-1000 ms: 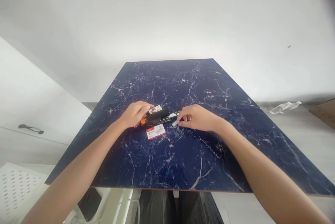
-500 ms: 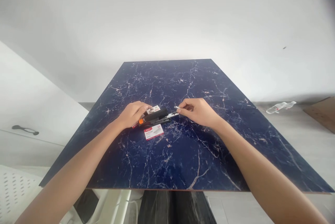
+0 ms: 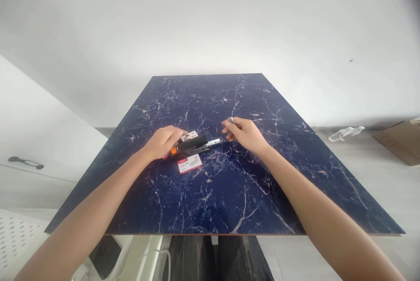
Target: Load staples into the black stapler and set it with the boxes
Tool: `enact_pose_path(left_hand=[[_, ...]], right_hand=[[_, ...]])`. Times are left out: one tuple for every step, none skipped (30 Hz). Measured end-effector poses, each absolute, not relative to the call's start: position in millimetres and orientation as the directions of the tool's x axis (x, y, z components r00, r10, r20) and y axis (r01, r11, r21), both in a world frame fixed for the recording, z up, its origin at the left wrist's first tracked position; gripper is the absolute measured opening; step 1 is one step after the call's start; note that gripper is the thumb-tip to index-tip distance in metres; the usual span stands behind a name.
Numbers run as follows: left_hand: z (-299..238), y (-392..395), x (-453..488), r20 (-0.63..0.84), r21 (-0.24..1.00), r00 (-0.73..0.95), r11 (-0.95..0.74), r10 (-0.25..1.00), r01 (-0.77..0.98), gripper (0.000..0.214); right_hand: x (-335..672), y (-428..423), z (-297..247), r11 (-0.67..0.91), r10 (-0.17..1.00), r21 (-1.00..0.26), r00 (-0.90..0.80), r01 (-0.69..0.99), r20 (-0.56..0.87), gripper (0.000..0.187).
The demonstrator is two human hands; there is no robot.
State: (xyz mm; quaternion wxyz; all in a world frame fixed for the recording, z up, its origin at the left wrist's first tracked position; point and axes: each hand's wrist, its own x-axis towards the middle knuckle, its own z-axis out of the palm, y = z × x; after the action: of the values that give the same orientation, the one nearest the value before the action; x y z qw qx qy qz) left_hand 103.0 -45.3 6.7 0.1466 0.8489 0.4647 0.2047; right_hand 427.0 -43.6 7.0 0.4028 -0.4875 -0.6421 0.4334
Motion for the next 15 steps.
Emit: enact_pose_path(left_hand=[[6.7,-45.3,103.1,0.211,0.441,0.484,-0.525,0.849,0.728,0.054],[6.7,-45.4,103.2,0.210,0.443,0.482,-0.523,0.850,0.728,0.054],[6.7,-45.4,103.3,0.209,0.445,0.480,-0.520,0.852,0.729,0.054],[6.7,-45.4,103.4,0.207,0.447,0.480,-0.519,0.853,0.729,0.054],[6.5,-45.4,103.5,0.205,0.447,0.479,-0.517,0.854,0.730,0.055],[6.3,-45.2,103.6,0.204,0.447,0.477,-0.515,0.855,0.731,0.055],[6.0,-45.0,103.7,0.205,0.446,0.477,-0.515,0.855,0.732,0.055],[5.6,-44.7,103.7,0.208,0.445,0.478,-0.518,0.853,0.730,0.055],[5.3,-44.4,103.8,0.214,0.444,0.480,-0.522,0.851,0.728,0.055],[5.1,-44.2,103.8,0.219,0.443,0.480,-0.525,0.849,0.727,0.055],[5.0,-44.1,103.8,0.223,0.441,0.478,-0.526,0.849,0.727,0.055],[5.2,-44.1,103.9,0.224,0.439,0.477,-0.524,0.850,0.730,0.054],[5.5,-44.2,104.0,0.222,0.437,0.475,-0.522,0.852,0.733,0.054],[5.9,-44.4,104.1,0.220,0.435,0.473,-0.520,0.853,0.735,0.054],[6.4,-44.6,104.2,0.217,0.434,0.474,-0.519,0.854,0.736,0.054]], right_hand=[[426.8,-43.1,6.6,0.139,0.976,-0.956,-0.196,0.258,0.090,0.025],[426.4,-42.8,6.6,0.109,0.979,-0.971,-0.190,0.215,0.068,0.022],[426.1,-42.6,7.0,0.056,0.983,-0.987,-0.181,0.152,0.028,0.019],[425.8,-42.4,7.7,-0.016,0.984,-0.997,-0.174,0.078,-0.029,0.016],[425.8,-42.3,8.7,-0.093,0.981,-0.996,-0.168,0.005,-0.093,0.014],[426.1,-42.1,9.8,-0.163,0.975,-0.985,-0.163,-0.051,-0.153,0.014],[426.9,-41.8,10.7,-0.216,0.966,-0.973,-0.160,-0.080,-0.201,0.014],[427.9,-41.4,11.4,-0.247,0.959,-0.965,-0.163,-0.084,-0.231,0.015],[429.2,-40.8,11.7,-0.258,0.955,-0.964,-0.167,-0.072,-0.243,0.018],[430.6,-40.1,11.6,-0.252,0.955,-0.967,-0.175,-0.051,-0.239,0.023],[431.9,-39.3,10.9,-0.232,0.956,-0.972,-0.187,-0.024,-0.224,0.028],[433.0,-38.5,9.8,-0.202,0.959,-0.979,-0.201,0.005,-0.199,0.032],[433.9,-37.8,8.5,-0.166,0.963,-0.985,-0.210,0.037,-0.170,0.034],[434.5,-37.1,7.1,-0.129,0.969,-0.989,-0.204,0.073,-0.142,0.036],[434.9,-36.5,5.9,-0.096,0.976,-0.988,-0.186,0.117,-0.117,0.036]])
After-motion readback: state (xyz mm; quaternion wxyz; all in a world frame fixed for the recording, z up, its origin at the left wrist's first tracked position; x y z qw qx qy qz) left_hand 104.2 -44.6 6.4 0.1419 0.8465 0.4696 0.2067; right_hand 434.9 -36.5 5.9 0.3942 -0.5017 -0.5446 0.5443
